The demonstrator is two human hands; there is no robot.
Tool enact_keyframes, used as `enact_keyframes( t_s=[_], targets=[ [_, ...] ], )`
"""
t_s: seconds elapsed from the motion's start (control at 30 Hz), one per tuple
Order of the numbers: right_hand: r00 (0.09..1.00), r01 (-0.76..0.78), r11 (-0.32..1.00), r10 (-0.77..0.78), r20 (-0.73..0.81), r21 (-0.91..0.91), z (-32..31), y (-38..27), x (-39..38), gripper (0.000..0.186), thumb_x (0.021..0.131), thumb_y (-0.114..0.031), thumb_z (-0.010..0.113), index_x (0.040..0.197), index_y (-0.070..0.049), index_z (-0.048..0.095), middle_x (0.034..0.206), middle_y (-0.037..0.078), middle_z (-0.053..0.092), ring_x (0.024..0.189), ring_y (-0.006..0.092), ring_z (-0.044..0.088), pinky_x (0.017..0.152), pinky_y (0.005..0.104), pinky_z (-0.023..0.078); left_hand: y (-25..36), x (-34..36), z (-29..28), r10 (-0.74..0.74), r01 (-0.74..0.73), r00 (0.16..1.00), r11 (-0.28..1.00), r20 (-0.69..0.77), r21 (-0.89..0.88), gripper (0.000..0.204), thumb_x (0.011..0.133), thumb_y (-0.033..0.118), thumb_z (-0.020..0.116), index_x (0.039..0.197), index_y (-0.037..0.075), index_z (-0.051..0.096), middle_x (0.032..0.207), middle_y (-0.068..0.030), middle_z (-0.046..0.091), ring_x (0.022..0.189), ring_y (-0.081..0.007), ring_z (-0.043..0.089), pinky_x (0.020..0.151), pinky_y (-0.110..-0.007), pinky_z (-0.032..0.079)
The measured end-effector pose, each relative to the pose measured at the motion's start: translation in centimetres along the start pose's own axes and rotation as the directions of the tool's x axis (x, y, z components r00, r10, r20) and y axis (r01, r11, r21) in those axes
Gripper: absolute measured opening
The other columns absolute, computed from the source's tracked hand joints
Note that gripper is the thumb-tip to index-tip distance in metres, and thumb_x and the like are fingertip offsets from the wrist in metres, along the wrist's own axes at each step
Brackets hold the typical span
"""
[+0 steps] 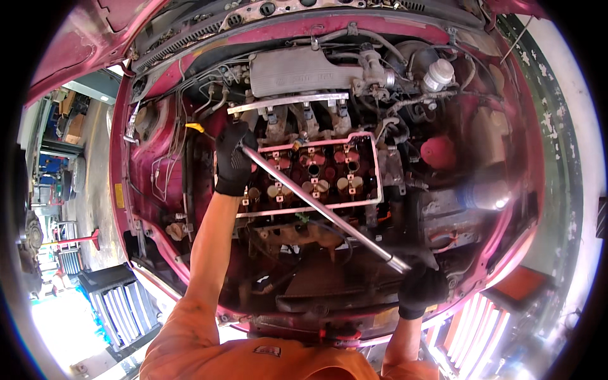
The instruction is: The person uses a wrench to tighten bolts on a car engine, moving to a tool chest to open drawers and select tools.
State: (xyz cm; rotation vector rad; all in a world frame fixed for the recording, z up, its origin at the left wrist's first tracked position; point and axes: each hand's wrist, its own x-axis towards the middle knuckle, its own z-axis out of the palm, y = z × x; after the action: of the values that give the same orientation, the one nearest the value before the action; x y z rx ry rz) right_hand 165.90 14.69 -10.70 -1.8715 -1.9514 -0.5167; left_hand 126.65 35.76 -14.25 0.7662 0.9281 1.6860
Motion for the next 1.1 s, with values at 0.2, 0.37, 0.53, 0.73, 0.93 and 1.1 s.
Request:
enact_keyframes(
  t_s=[0.2, 0.37, 0.53, 0.73, 0.93, 1.1],
  targets=[
    [0.995, 0.074, 0.993, -0.067, -0.074, 0.09, 0.6, 1.2, 1.5, 0.029, 0.089, -0.009, 0.046, 0.064, 0.0, 0.057, 0.054, 0.014, 0.053, 0.049, 0.0327, 0.051, 0.047, 0.0416, 0.036, 0.2, -0.5, 0.9, 0.012, -0.015, 0.999, 0.998, -0.053, -0.064, 0.013, 0.079, 0.006, 0.061, 0.067, 0.002, 0.059, 0.059, -0.0042, 0.051, 0.053, -0.0126, 0.048, 0.052, -0.028, 0.036],
    [0.991, 0.126, 0.989, -0.121, -0.059, 0.082, 3.7, 4.1, 5.7, 0.036, 0.093, -0.014, 0.04, 0.06, -0.003, 0.05, 0.055, 0.013, 0.049, 0.05, 0.0324, 0.049, 0.048, 0.0421, 0.035, 0.3, -0.9, 0.4, 0.062, -0.063, 0.998, 0.996, -0.022, -0.059, 0.014, 0.077, 0.004, 0.061, 0.065, 0.002, 0.055, 0.061, -0.0045, 0.051, 0.054, -0.0133, 0.049, 0.053, -0.028, 0.037],
    [0.993, 0.117, 0.972, -0.111, -0.039, 0.206, 4.0, 4.2, 8.0, 0.025, 0.079, -0.007, 0.05, 0.054, -0.007, 0.049, 0.052, 0.01, 0.048, 0.047, 0.0263, 0.047, 0.047, 0.0366, 0.035, -0.1, -0.9, 1.0, 0.16, -0.14, 0.985, 0.959, -0.063, 0.245, 0.021, 0.086, 0.016, 0.055, 0.068, 0.004, 0.051, 0.057, -0.0058, 0.049, 0.044, -0.0145, 0.047, 0.04, -0.026, 0.035],
    [0.947, 0.294, 0.951, -0.277, -0.161, 0.09, 2.6, 2.4, 7.4, 0.041, 0.074, -0.049, 0.069, 0.07, -0.01, 0.058, 0.058, 0.005, 0.049, 0.05, 0.0238, 0.05, 0.046, 0.0375, 0.038, -3.3, 1.2, -5.5, 0.231, -0.223, 0.973, 0.89, 0.029, 0.397, 0.021, 0.079, 0.011, 0.064, 0.097, -0.002, 0.064, 0.076, -0.0056, 0.061, 0.07, -0.0158, 0.059, 0.064, -0.03, 0.047],
    [1.0, 0.005, 0.999, -0.005, 0.01, -0.032, 4.0, 2.0, 5.4, 0.017, 0.067, -0.024, 0.066, 0.082, -0.016, 0.064, 0.068, 0.011, 0.06, 0.061, 0.0324, 0.06, 0.053, 0.0425, 0.045, -2.5, 3.2, -1.0, 0.083, -0.083, 0.996, 0.996, 0.041, 0.013, 0.01, 0.082, 0.013, 0.061, 0.082, 0.003, 0.063, 0.063, -0.0017, 0.053, 0.053, -0.0132, 0.05, 0.047, -0.026, 0.04],
    [0.99, 0.125, 0.974, -0.134, -0.036, -0.188, 6.4, 3.8, 6.3, 0.029, 0.068, -0.034, 0.066, 0.089, -0.015, 0.064, 0.072, 0.009, 0.064, 0.067, 0.0283, 0.064, 0.055, 0.0432, 0.05, -1.6, 4.2, -1.8, 0.248, -0.323, 0.934, 0.894, 0.257, 0.31, 0.023, 0.084, -0.001, 0.052, 0.102, 0.003, 0.066, 0.077, -0.0061, 0.061, 0.06, -0.0126, 0.055, 0.053, -0.027, 0.045]
  ],
)
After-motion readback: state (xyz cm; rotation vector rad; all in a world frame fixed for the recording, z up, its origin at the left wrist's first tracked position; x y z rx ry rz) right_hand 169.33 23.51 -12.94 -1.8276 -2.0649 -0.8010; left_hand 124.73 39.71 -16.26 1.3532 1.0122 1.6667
